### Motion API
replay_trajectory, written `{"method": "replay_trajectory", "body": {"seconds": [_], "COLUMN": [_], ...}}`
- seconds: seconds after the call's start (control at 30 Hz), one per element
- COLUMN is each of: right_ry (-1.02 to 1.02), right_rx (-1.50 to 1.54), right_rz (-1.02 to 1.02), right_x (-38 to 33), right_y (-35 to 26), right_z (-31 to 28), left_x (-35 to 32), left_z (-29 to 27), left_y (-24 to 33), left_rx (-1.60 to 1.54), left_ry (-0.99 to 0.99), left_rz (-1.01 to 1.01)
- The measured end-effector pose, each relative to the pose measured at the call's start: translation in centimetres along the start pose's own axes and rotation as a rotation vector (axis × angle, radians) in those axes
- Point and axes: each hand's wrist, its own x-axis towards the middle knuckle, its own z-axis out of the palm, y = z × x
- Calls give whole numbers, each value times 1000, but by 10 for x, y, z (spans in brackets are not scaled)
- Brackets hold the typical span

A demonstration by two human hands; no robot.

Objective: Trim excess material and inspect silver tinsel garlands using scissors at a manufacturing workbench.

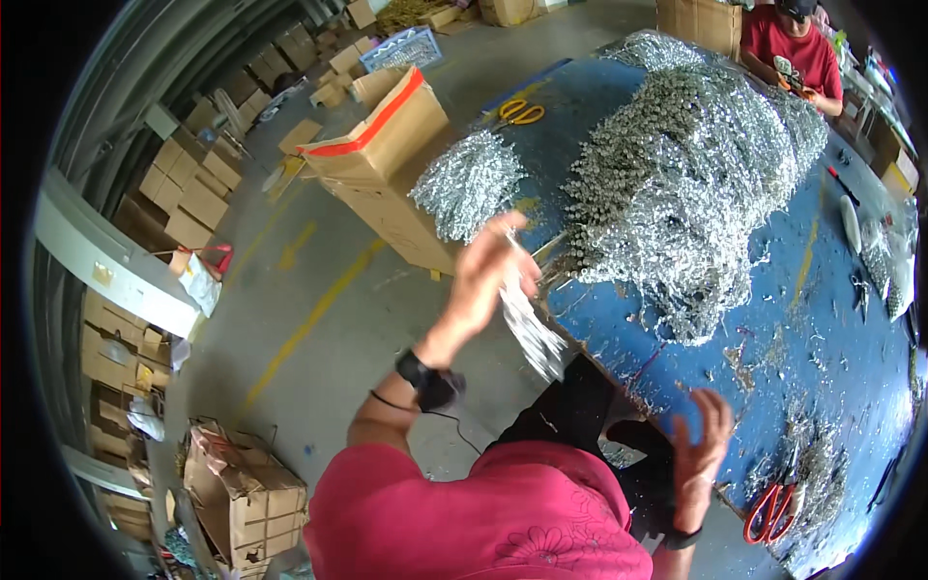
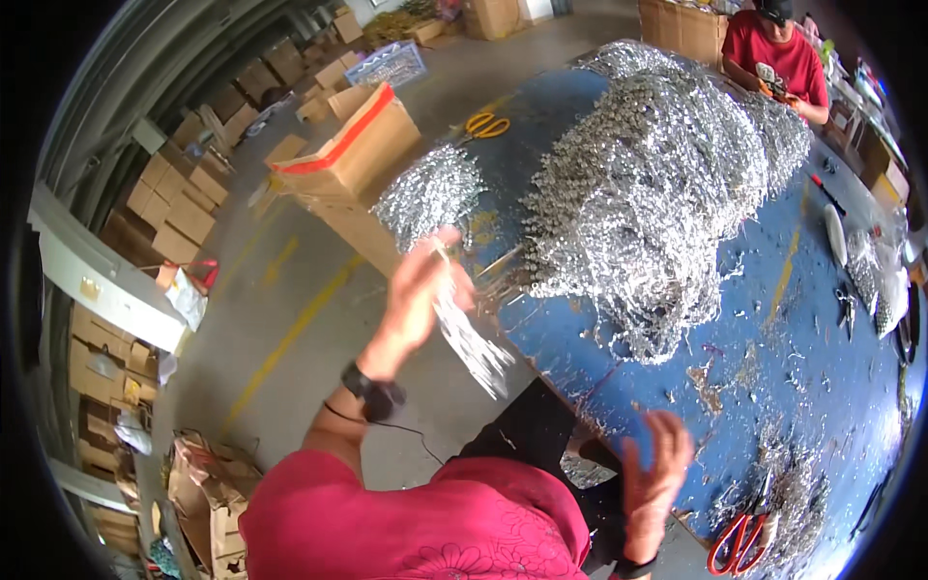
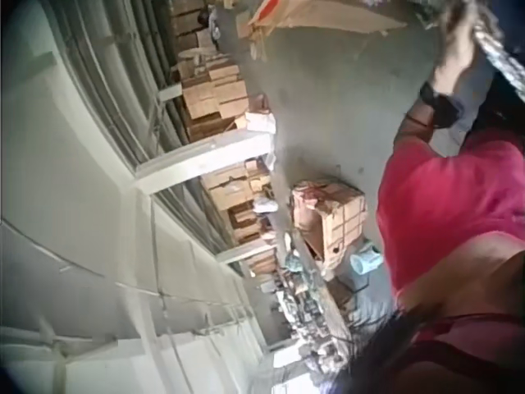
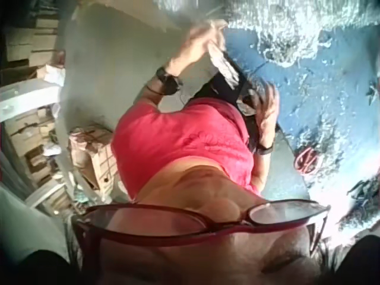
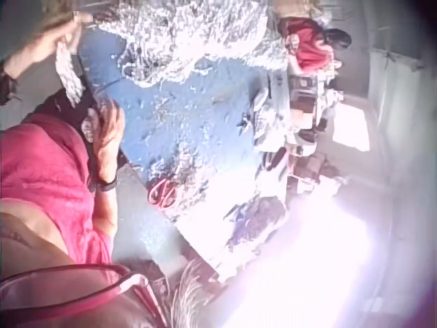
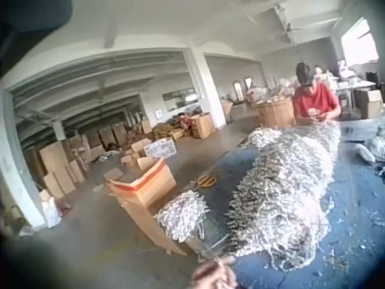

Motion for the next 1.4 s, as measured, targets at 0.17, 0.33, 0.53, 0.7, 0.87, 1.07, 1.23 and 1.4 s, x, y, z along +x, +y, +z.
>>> {"method": "replay_trajectory", "body": {"seconds": [0.17, 0.33, 0.53, 0.7, 0.87, 1.07, 1.23, 1.4], "right_ry": [138, 182, 264, 239, 227, 347, 227, 181], "right_rx": [-303, -311, -359, -348, -290, -439, -372, -190], "right_rz": [59, 165, 199, 161, 194, 204, 228, 163], "right_x": [-24, -33, -40, -39, -51, -28, -39, -50], "right_y": [70, 90, 74, 66, 77, 88, 72, 37], "right_z": [-33, -38, -44, -37, -42, -69, -81, -60], "left_x": [144, 219, 223, 207, 215, 189, 97, 58], "left_z": [-115, -153, -117, -143, -85, -77, 25, 52], "left_y": [-2, -60, -76, -103, -88, -56, -69, -84], "left_rx": [850, 990, 1031, 1334, 1284, 1273, 932, 1092], "left_ry": [369, 334, -6, -4, -59, 40, -301, -402], "left_rz": [394, 145, 378, 632, 490, 781, 933, 680]}}
